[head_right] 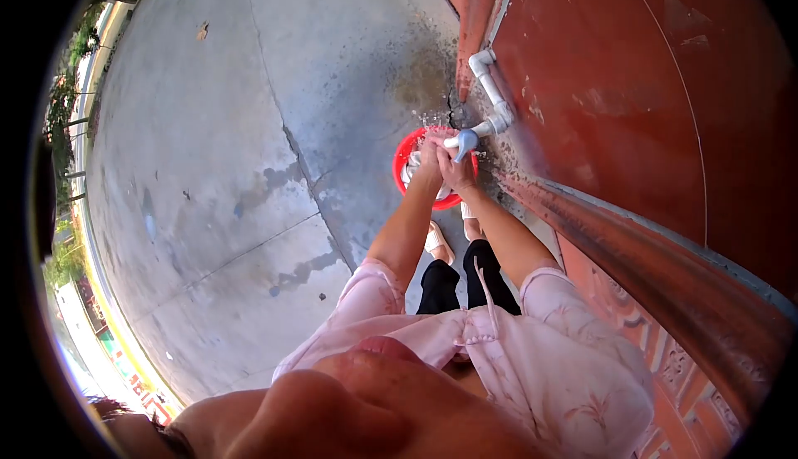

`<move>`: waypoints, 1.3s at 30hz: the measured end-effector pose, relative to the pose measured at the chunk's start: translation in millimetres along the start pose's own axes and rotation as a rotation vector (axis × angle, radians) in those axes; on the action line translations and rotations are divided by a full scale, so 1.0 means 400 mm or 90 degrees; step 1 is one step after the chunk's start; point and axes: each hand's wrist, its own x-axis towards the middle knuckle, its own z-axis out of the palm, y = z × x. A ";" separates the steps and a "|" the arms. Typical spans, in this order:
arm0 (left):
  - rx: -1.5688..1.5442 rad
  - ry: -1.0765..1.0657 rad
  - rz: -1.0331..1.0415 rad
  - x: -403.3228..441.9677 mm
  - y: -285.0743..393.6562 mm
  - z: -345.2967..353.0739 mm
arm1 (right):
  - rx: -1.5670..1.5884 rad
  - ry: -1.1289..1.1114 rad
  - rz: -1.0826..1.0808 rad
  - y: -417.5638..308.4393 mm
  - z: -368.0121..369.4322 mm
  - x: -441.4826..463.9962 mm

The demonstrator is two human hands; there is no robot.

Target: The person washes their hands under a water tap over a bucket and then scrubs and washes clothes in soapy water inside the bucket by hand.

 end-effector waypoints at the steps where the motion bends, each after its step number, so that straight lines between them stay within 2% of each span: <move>1: -0.053 -0.082 -0.102 -0.054 0.025 0.032 | -0.096 -0.003 -0.063 -0.002 -0.007 0.012; 2: -0.053 -0.076 -0.102 -0.075 0.030 0.040 | -0.190 -0.009 -0.124 -0.006 -0.010 0.021; 3: -0.012 -0.067 -0.115 -0.077 0.033 0.044 | -0.199 0.012 -0.006 0.110 0.029 -0.012; 4: 0.029 -0.056 -0.129 -0.082 0.036 0.042 | -0.124 -0.097 -0.137 0.148 0.010 0.021; 6: 0.071 -0.037 -0.112 -0.136 0.044 0.048 | 0.317 -0.049 0.379 0.280 0.080 -0.005; 7: 0.014 -0.021 -0.082 -0.148 0.047 0.046 | 0.722 0.016 0.562 0.228 0.049 0.015; 8: -0.044 -0.005 -0.051 -0.158 0.048 0.044 | 0.722 0.014 0.564 0.171 0.040 0.034; 10: -0.103 -0.049 -0.031 -0.165 0.037 0.034 | 0.877 0.011 0.635 0.133 0.055 0.041; 11: -0.065 -0.102 0.024 -0.164 0.027 0.036 | 0.889 -0.120 0.500 0.195 0.058 0.024; 12: -0.026 -0.153 0.077 -0.157 0.012 0.029 | 0.863 -0.099 0.505 0.173 0.056 0.022; 13: 0.062 -0.092 0.019 -0.175 0.018 0.063 | 0.805 -0.081 0.495 0.155 0.056 0.017; 14: 0.162 -0.037 0.020 -0.211 0.015 0.091 | 0.708 -0.062 0.476 0.133 0.059 0.017; 16: 0.505 0.057 0.154 -0.191 -0.017 0.058 | 0.336 -0.086 0.302 0.124 0.050 0.031; 17: 0.513 0.044 0.288 -0.210 -0.032 0.061 | 0.138 -0.085 0.190 0.124 0.046 0.036; 18: 0.443 0.084 0.294 -0.228 -0.043 0.086 | 0.027 -0.078 0.114 0.133 0.048 0.034; 19: 0.316 0.078 0.172 -0.206 -0.050 0.055 | -0.018 -0.063 0.080 0.140 0.053 0.028; 20: 0.188 0.071 0.055 -0.201 -0.035 0.042 | 0.076 -0.026 0.139 0.137 0.074 0.000; 21: 0.116 0.079 0.016 -0.222 -0.017 0.056 | 0.304 -0.012 0.385 0.090 0.069 -0.012; 22: 0.098 0.000 -0.013 -0.205 0.006 0.028 | 0.533 0.006 0.632 0.065 0.063 -0.039; 23: 0.084 -0.027 -0.054 -0.179 0.034 0.006 | 0.762 0.055 0.605 0.040 0.063 -0.070; 24: 0.071 -0.053 -0.095 -0.169 0.056 -0.017 | 0.862 0.023 0.651 0.008 0.048 -0.092; 25: 0.121 -0.013 -0.097 -0.175 0.066 -0.024 | 0.835 0.054 0.638 -0.019 0.044 -0.113; 27: 0.097 -0.008 -0.094 -0.182 0.030 -0.043 | 0.807 0.089 0.630 -0.059 0.028 -0.130; 29: 0.104 0.043 -0.058 -0.170 -0.016 -0.072 | -0.057 -0.157 0.343 -0.060 0.003 -0.112; 30: 0.105 0.047 -0.066 -0.194 -0.014 -0.062 | -0.059 -0.154 0.352 -0.039 -0.016 -0.118; 32: 0.301 0.202 -0.105 -0.249 0.027 -0.027 | -0.041 -0.262 0.417 0.052 -0.055 -0.137; 33: 0.280 0.138 -0.126 -0.259 0.054 -0.052 | 0.109 -0.217 0.415 0.109 -0.073 -0.153; 34: 0.300 0.145 -0.112 -0.269 0.072 -0.082 | 0.259 -0.167 0.410 0.072 -0.083 -0.147; 35: 0.305 0.159 -0.112 -0.273 0.095 -0.104 | 0.257 -0.105 0.472 0.026 -0.108 -0.154; 38: 0.302 0.159 -0.102 -0.301 0.137 -0.157 | 0.467 -0.048 0.620 -0.030 -0.136 -0.169; 39: 0.293 0.143 -0.091 -0.316 0.147 -0.157 | 0.468 -0.048 0.620 -0.035 -0.126 -0.177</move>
